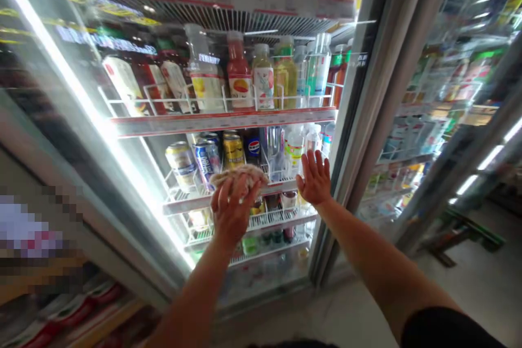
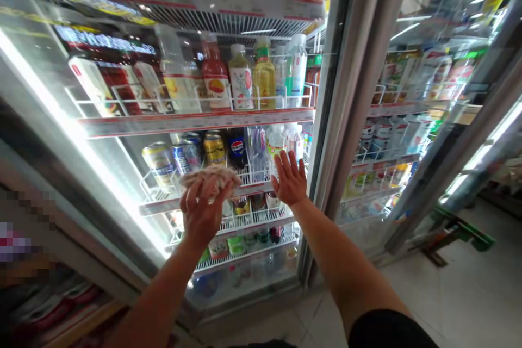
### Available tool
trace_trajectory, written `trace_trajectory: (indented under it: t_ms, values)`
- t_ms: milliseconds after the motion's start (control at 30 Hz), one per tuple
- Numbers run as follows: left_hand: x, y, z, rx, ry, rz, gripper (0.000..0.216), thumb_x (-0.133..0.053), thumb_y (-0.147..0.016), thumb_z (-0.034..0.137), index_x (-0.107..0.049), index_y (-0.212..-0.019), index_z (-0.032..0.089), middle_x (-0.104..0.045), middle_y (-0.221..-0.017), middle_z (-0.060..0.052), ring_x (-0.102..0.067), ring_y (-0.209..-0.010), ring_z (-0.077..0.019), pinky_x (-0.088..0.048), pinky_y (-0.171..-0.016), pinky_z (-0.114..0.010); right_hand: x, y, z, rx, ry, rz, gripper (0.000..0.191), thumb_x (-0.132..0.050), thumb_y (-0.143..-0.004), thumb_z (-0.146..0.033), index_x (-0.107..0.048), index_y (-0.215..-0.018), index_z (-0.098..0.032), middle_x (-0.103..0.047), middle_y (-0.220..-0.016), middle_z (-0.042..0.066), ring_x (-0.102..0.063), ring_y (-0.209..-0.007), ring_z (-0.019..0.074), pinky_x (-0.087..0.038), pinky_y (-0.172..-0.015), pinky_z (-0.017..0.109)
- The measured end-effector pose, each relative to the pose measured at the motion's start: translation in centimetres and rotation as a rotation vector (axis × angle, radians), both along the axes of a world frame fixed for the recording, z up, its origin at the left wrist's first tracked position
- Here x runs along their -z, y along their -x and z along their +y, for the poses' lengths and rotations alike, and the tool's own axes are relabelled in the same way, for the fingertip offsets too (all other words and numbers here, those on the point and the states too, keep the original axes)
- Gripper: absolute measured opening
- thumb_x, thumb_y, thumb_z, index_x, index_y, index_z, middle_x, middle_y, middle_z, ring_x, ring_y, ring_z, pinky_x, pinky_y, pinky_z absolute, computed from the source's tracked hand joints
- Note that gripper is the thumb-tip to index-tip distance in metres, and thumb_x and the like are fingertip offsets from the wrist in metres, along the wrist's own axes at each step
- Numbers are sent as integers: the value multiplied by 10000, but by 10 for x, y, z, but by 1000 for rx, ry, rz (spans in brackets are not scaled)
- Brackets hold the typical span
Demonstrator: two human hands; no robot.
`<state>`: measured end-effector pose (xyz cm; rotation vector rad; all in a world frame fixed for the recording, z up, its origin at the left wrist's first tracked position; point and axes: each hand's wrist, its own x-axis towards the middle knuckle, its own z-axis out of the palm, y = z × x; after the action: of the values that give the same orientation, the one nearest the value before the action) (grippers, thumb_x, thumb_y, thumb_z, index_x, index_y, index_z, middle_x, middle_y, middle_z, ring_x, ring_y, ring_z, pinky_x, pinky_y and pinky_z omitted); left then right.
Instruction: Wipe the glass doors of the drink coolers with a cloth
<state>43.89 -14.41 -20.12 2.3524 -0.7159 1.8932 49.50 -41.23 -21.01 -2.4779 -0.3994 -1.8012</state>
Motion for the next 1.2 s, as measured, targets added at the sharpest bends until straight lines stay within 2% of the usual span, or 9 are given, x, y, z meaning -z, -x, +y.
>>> trace_trajectory:
  t_ms: [167, 233, 300, 433, 667, 767, 900, 1100, 1200]
  values:
    - [-57, 0, 25, -30, 222, 8, 468, -508, -1001, 218, -539, -1460, 305, -255, -1674, -15, -105, -1564, -354, -153, -1257, -590, -2, 1, 0, 62, 12, 21, 602, -323, -1007, -397, -377, -1559, -163, -500, -1549, 124, -294, -1536, 271, -141, -1265, 483]
    - [-55, 5, 24, -22, 255, 60, 472, -509, -997, 234, -538, -1466, 269, -175, -1696, -44, -34, -1570, -370, -114, -1267, -607, -2, 1, 0, 56, 5, 36, 605, -316, -1004, -396, -379, -1556, -156, -489, -1557, 126, -269, -1545, 270, -130, -1266, 487]
    - [-33, 11, 16, -6, 188, 97, 491, -562, -967, 234, -549, -1456, 276, -174, -1695, -56, 9, -1573, -364, -105, -1272, -604, -1, 1, 0, 47, -4, 41, 608, -319, -1003, -397, -373, -1559, -156, -478, -1565, 129, -257, -1550, 271, -126, -1266, 488]
    - [6, 16, 3, -27, -19, 146, 517, -627, -940, 228, -553, -1445, 305, -395, -1608, -60, -22, -1579, -313, -138, -1280, -560, -1, 2, -1, 19, 21, -56, 632, -361, -1007, -378, -296, -1590, -145, -467, -1570, 142, -240, -1556, 268, -153, -1261, 474]
    - [-56, 4, 28, -136, 212, 30, 606, -494, -995, 260, -344, -1580, 214, -119, -1699, -115, -8, -1574, -352, -143, -1261, -605, 2, 4, -3, -63, 18, -122, 739, -481, -988, -355, -159, -1627, -173, -374, -1626, 152, -243, -1553, 295, -182, -1254, 490]
    - [-47, 10, 20, -137, 162, 40, 602, -491, -994, 276, -354, -1576, 210, -71, -1704, -114, -8, -1570, -372, -155, -1252, -616, 4, 3, -2, -68, 0, -123, 730, -501, -985, -339, -188, -1622, -171, -374, -1625, 153, -248, -1551, 301, -188, -1258, 489]
    - [-24, 12, 11, -135, 4, 94, 591, -563, -967, 319, -424, -1540, 275, -255, -1672, -63, -69, -1574, -336, -142, -1274, -558, 7, 4, -1, -56, 12, -164, 715, -529, -980, -338, -242, -1610, -159, -398, -1610, 163, -281, -1538, 308, -201, -1261, 482]
    - [-74, 2, 30, -153, 176, -15, 628, -522, -981, 278, -340, -1582, 261, -140, -1700, -79, -47, -1572, -362, -163, -1253, -609, 11, 6, -1, -42, -34, -106, 736, -559, -964, -334, -243, -1612, -187, -424, -1594, 165, -343, -1508, 336, -242, -1247, 517]
    - [-76, 3, 24, -127, 208, -7, 640, -515, -979, 282, -325, -1589, 237, -101, -1705, -92, -35, -1566, -391, -165, -1243, -634, 14, 4, -2, -72, -56, -131, 726, -542, -960, -362, -259, -1610, -202, -434, -1587, 167, -357, -1497, 355, -255, -1239, 537]
